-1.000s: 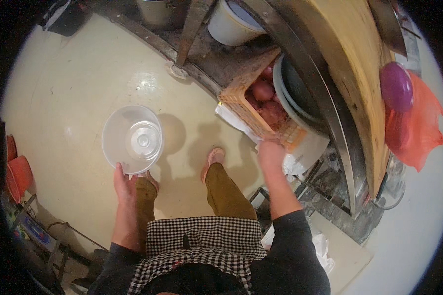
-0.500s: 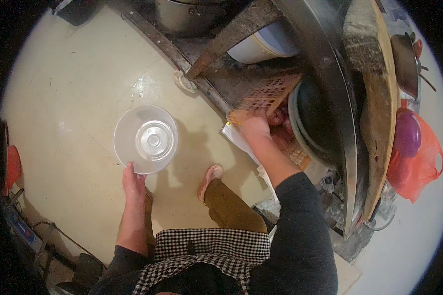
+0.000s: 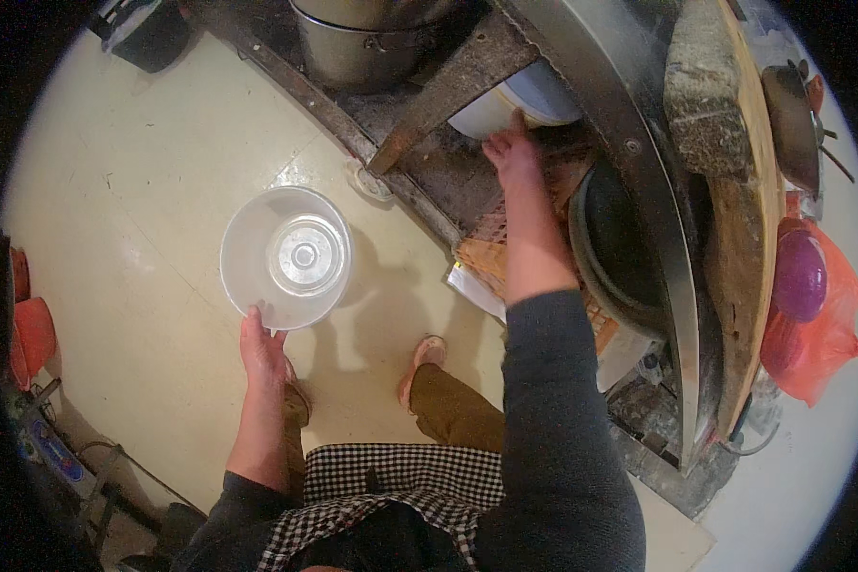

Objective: The person transfers a dark granular substance from a large container into a smaller bowl, places the bowl on the counter, washes hands at the sink, and then positions a wok on a gas stove. The person adjusts the gas regulator and ignites the burner.

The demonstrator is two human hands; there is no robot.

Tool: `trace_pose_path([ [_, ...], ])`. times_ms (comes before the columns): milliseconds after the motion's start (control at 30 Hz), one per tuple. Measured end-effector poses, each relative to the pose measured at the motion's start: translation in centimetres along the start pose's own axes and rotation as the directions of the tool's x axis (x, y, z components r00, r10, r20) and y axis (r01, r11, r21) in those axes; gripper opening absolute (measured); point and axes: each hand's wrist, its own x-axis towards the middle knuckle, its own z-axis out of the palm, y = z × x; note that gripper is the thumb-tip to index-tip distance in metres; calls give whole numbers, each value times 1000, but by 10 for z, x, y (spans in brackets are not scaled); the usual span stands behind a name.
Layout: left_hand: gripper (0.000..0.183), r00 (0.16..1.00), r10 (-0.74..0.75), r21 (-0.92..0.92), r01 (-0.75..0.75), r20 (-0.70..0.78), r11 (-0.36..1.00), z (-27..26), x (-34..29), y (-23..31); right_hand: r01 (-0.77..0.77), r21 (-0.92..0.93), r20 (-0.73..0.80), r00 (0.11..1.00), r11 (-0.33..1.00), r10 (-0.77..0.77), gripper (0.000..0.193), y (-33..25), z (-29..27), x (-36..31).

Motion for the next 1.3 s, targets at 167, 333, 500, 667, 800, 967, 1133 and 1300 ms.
trace_pose_path([
  [167,25,999,38,23,-38,-12,999,4,5,0,-76,398,4,997,914,81,60,-3,11,75],
  [333,16,998,31,126,-24,-53,992,-9,9,-1,63,431,2,997,900,-71,57,7,5,81],
  [500,17,998,15,148,-6,-65,989,-13,11,-7,-3,613,61,997,790,-44,61,3,30,67],
  [667,18,999,-10,165,18,-51,986,-13,9,-3,28,661,132,979,750,-154,69,3,55,61],
  [800,18,1000,4,145,-2,-11,989,-16,6,1,57,634,85,986,771,-143,70,6,54,60],
  [967,17,999,6,162,0,-34,987,-19,5,9,95,608,-23,994,788,-102,65,14,50,61],
  [1133,17,1000,15,168,-15,4,986,-18,3,15,44,667,-98,995,744,29,60,21,31,59],
  [1300,16,999,-24,191,29,-28,981,-17,2,13,42,684,-87,996,728,25,61,31,-2,35],
])
